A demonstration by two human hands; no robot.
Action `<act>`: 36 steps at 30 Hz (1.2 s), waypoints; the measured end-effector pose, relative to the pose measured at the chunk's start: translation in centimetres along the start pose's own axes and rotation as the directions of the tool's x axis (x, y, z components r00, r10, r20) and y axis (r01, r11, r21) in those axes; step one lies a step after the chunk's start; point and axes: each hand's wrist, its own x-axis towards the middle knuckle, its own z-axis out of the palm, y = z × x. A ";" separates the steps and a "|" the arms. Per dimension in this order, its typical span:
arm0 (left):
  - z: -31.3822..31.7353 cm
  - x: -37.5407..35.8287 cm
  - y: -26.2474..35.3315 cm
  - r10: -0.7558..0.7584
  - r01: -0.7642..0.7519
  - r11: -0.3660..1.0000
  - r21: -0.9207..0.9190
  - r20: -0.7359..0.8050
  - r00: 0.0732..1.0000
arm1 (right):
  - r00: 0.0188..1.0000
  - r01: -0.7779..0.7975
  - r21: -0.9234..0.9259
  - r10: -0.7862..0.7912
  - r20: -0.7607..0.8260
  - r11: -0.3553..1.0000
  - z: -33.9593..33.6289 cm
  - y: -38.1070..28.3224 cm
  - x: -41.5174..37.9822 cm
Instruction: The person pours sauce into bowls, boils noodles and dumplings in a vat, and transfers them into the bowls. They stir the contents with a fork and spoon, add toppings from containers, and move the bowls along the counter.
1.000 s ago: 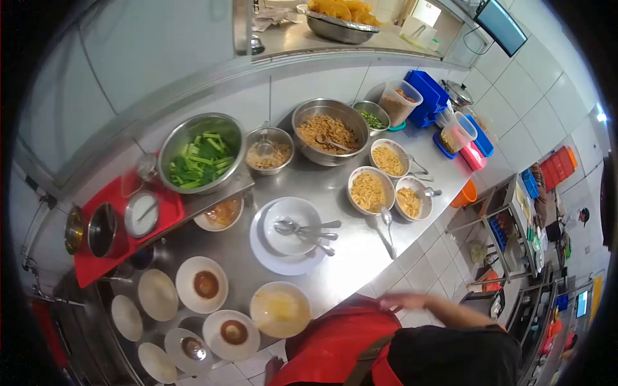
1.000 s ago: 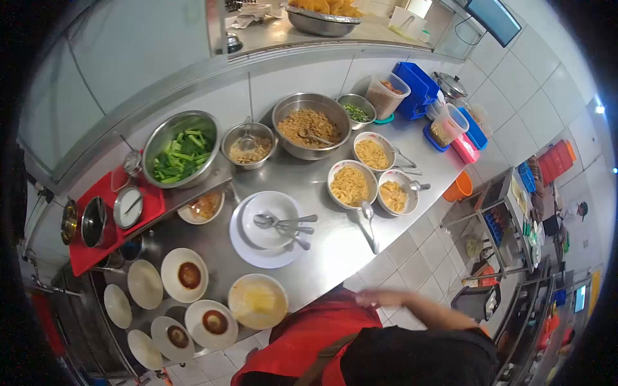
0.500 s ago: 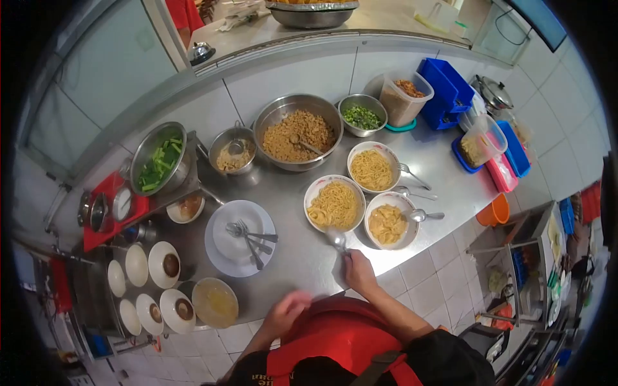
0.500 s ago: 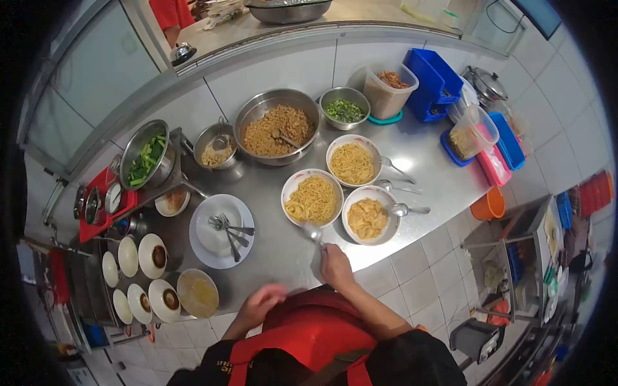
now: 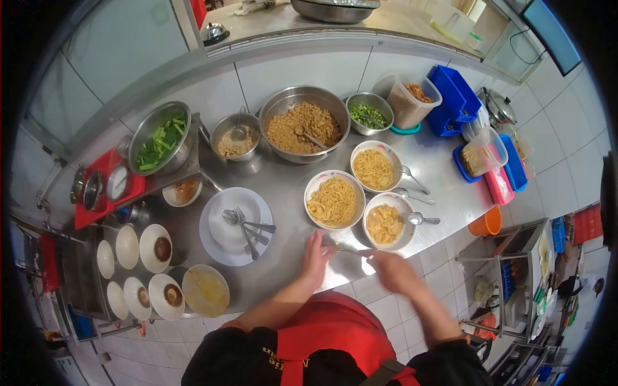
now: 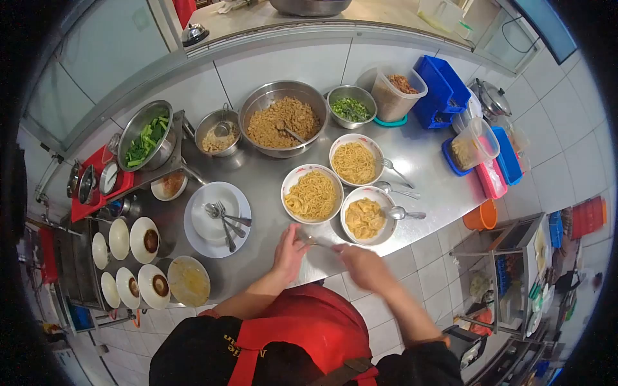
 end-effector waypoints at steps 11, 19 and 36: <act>-1.2 5.6 2.3 -0.052 0.039 0.996 0.076 0.175 0.983 | 0.747 0.149 -0.707 0.390 0.539 0.692 -5.1 -1.4 20.7; -2.8 4.1 2.8 0.256 -0.280 0.955 0.096 0.210 0.944 | 0.944 0.003 -0.421 -0.141 -0.297 0.907 5.0 0.9 6.3; -4.3 3.2 2.2 0.174 -0.189 0.979 0.073 0.181 0.968 | 0.962 -0.050 -0.349 -0.049 -0.269 0.936 7.3 0.3 7.1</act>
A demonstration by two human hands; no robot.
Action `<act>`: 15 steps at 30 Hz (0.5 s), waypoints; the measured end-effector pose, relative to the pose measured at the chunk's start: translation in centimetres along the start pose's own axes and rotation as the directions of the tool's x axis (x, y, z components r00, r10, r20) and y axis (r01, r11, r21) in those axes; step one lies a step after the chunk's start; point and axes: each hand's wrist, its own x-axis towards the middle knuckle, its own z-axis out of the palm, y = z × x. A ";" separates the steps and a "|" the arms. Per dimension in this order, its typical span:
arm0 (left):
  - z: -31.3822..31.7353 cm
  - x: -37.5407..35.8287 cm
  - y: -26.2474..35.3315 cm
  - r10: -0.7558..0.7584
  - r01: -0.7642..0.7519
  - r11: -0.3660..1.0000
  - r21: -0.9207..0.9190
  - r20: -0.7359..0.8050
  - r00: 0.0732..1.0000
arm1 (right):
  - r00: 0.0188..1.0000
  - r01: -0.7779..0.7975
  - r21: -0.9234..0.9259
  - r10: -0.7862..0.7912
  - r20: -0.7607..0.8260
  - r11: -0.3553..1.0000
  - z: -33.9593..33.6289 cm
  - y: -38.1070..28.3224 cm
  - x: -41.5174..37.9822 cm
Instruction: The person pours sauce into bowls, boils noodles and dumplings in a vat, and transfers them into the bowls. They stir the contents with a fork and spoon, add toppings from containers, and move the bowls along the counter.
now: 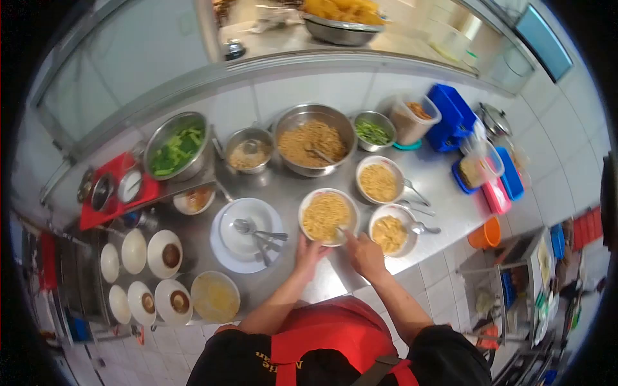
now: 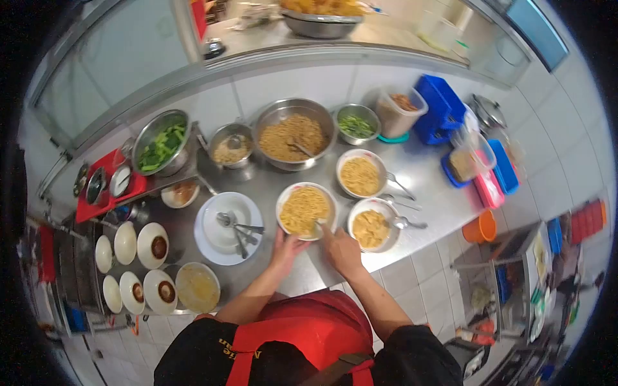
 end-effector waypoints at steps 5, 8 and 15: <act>-0.1 0.1 1.0 -0.053 0.053 0.999 0.006 -0.052 0.997 | 0.952 0.084 0.193 -0.021 -0.306 0.978 -4.7 9.1 -1.9; -0.8 -3.1 -0.3 -0.191 0.190 0.982 -0.020 -0.147 0.971 | 0.961 -0.152 0.066 0.163 -0.224 0.986 -7.9 19.2 -4.7; 8.5 -8.3 -6.2 -0.507 0.202 0.755 0.623 0.361 0.783 | 0.989 0.093 0.214 -0.066 -0.133 0.972 -4.6 27.4 -5.8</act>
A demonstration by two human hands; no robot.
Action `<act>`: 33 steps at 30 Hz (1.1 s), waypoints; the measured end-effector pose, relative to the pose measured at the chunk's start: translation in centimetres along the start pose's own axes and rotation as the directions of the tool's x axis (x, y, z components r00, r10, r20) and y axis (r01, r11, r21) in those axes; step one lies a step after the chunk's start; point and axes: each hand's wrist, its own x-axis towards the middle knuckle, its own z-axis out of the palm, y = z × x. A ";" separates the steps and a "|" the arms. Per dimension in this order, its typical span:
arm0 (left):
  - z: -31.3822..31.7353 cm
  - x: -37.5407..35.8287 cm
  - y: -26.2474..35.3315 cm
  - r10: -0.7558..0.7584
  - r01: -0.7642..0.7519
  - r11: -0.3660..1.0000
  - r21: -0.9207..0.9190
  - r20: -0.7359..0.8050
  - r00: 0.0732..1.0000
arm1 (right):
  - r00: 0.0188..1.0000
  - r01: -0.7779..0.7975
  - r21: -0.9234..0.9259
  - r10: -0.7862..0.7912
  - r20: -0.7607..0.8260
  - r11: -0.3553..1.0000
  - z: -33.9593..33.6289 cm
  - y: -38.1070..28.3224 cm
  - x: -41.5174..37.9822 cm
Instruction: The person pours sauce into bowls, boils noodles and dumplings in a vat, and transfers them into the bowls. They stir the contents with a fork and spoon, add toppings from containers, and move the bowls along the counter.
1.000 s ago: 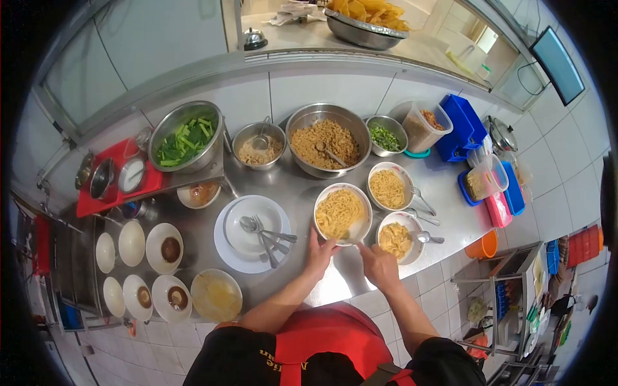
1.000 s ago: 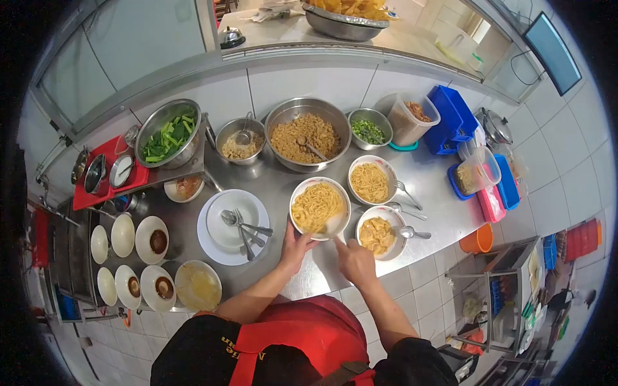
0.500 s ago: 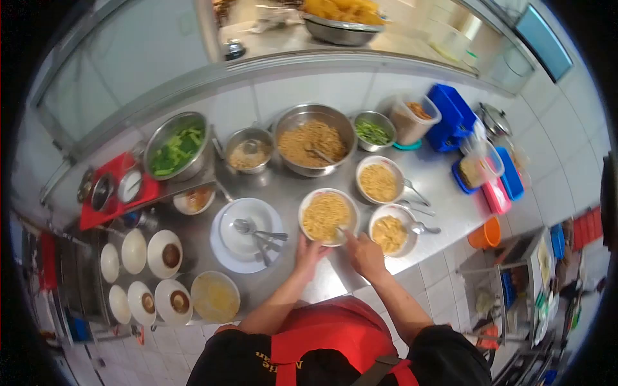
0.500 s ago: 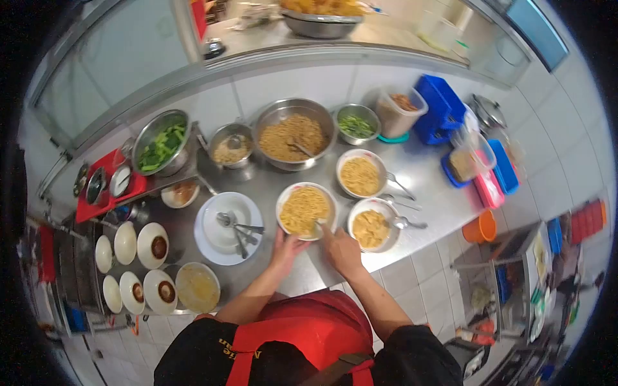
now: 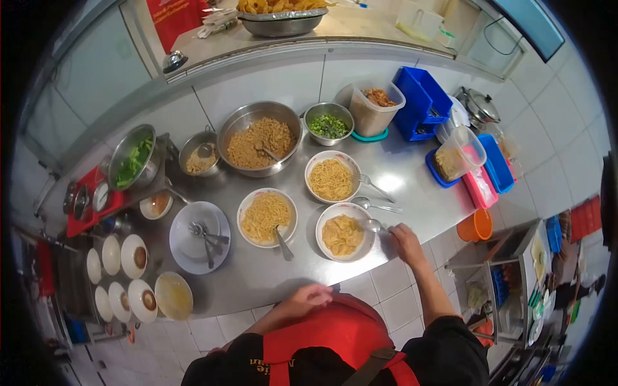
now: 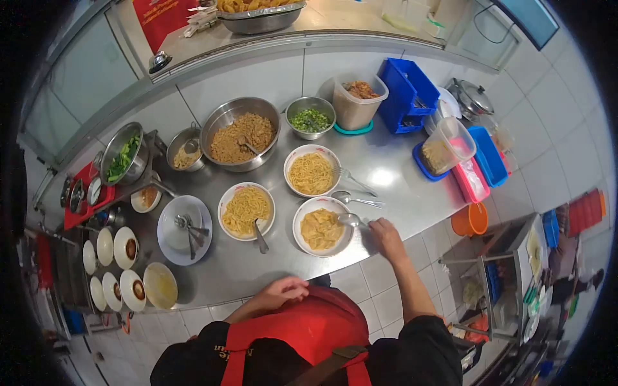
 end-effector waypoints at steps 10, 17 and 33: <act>6.6 10.9 3.2 0.213 -0.710 0.387 -0.588 -0.692 0.690 | 0.913 -0.165 0.506 -0.063 0.403 0.847 -3.7 -11.9 -3.0; 3.3 7.5 1.2 0.028 -0.297 0.916 -0.269 -0.698 0.716 | 0.545 0.291 0.009 -0.173 0.820 0.957 -10.4 -7.9 9.3; 3.2 9.0 0.0 0.213 -0.535 0.799 -0.275 -0.702 0.680 | 0.973 0.029 -0.254 0.032 0.230 0.967 2.0 -11.5 -1.9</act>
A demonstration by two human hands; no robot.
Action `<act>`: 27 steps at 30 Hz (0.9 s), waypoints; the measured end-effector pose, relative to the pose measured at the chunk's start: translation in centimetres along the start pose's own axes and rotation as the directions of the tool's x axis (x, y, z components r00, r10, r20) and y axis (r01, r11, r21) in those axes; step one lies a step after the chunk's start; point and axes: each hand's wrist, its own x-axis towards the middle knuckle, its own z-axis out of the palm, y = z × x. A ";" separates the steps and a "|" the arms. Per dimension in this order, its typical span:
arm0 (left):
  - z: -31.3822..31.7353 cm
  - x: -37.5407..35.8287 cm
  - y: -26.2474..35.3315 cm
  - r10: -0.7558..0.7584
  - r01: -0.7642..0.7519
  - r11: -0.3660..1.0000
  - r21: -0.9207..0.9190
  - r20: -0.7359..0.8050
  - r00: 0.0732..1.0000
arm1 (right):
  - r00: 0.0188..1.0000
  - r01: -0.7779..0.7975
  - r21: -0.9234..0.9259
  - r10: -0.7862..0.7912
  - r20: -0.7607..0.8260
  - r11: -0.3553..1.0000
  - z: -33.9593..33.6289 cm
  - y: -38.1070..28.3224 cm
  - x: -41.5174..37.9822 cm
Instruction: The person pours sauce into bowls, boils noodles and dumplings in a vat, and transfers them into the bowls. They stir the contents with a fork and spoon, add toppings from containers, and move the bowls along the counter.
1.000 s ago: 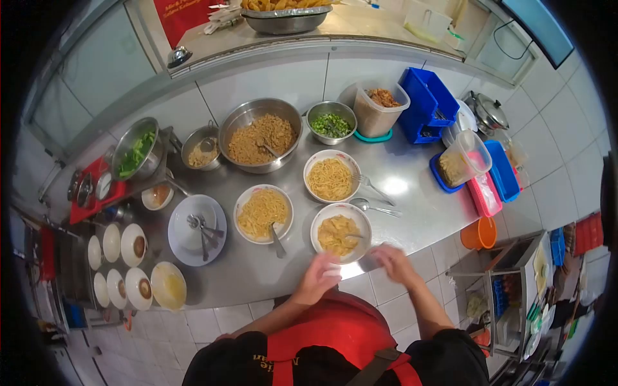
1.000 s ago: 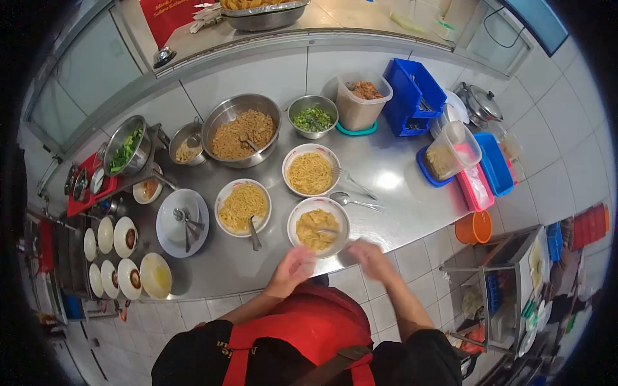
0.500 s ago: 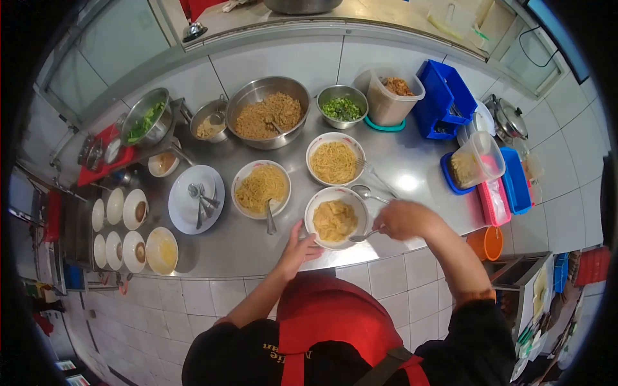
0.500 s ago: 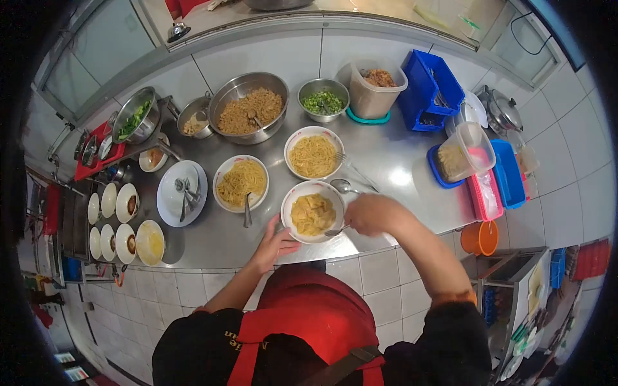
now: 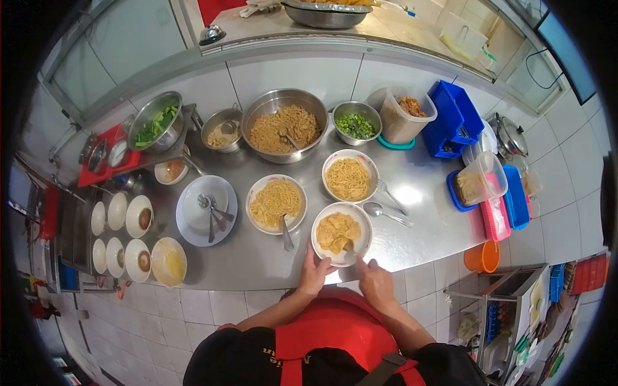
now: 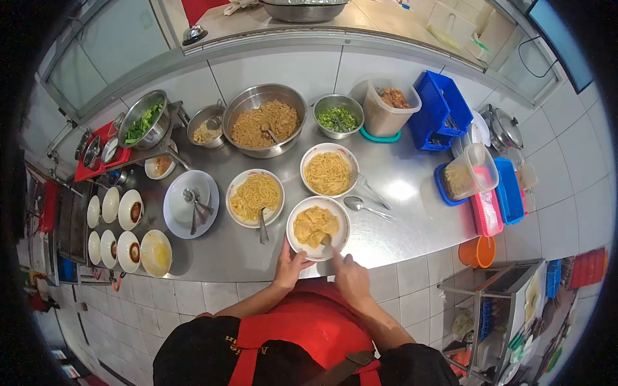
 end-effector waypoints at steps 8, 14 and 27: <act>-0.8 -0.3 0.1 -0.110 0.108 0.993 -0.045 -0.040 0.993 | 1.000 -0.024 0.144 0.024 -0.001 0.989 0.6 -1.2 2.1; -1.4 -2.9 2.0 -0.360 0.365 0.929 0.059 -0.077 0.930 | 0.910 0.103 0.243 0.008 -0.415 0.965 -3.6 9.4 7.8; 7.1 -5.1 14.5 -0.367 0.040 0.822 0.568 0.476 0.799 | 0.958 0.139 0.316 -0.046 -0.284 0.939 0.8 17.8 11.5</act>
